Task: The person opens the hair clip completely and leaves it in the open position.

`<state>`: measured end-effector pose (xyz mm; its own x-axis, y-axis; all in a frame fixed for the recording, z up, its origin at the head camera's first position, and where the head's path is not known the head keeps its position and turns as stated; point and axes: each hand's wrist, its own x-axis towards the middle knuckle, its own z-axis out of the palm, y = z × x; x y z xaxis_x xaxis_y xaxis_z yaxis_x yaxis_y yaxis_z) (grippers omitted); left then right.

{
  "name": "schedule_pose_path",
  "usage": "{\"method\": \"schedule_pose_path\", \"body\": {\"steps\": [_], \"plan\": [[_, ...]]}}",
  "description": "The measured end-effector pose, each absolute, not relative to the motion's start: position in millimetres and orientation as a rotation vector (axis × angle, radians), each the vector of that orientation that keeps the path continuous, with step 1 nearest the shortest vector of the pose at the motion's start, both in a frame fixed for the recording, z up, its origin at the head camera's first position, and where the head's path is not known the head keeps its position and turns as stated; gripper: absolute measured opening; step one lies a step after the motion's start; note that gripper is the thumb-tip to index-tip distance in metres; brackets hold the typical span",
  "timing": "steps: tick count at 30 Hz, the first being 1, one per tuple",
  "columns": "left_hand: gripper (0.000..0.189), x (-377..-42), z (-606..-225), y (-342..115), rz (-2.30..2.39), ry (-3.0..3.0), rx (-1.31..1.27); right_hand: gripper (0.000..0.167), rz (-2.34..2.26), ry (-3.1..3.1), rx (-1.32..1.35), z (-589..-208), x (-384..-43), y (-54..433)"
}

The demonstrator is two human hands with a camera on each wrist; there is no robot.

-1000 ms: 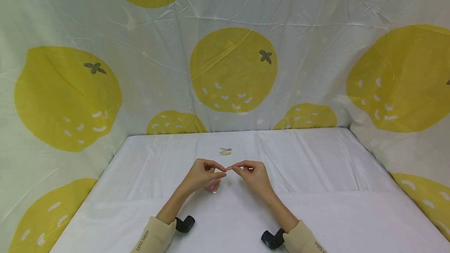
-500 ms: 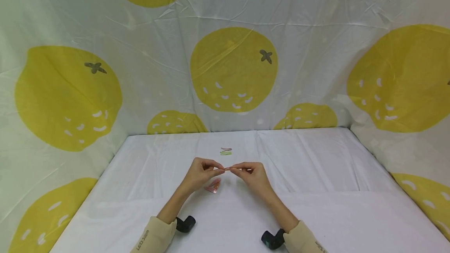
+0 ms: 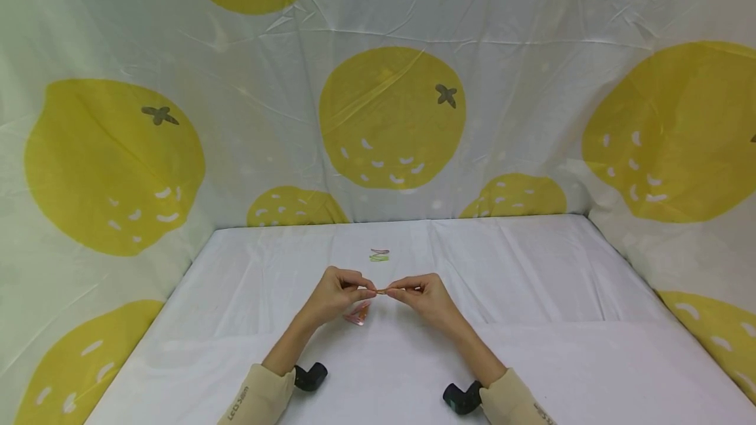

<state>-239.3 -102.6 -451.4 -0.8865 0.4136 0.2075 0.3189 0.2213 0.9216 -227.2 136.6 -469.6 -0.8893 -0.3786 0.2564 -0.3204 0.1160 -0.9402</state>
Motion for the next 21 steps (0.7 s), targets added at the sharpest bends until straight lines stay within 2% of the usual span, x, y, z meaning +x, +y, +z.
{"method": "schedule_pose_path", "body": {"steps": [4, 13, 21], "plan": [[0.007, -241.0, -450.6, -106.2, 1.758, 2.403, 0.749, 0.015, -1.907, 2.365, -0.7, -468.3, -226.9, 135.1], [0.011, -242.1, -448.0, -108.9, 1.691, 2.407, 0.67, 0.014, -1.893, 2.484, -0.532, -471.2, -227.3, 134.4], [0.019, -241.2, -445.4, -109.4, 1.7, 2.431, 0.603, 0.016, -1.93, 2.424, -0.582, -472.7, -229.3, 135.9]]}}
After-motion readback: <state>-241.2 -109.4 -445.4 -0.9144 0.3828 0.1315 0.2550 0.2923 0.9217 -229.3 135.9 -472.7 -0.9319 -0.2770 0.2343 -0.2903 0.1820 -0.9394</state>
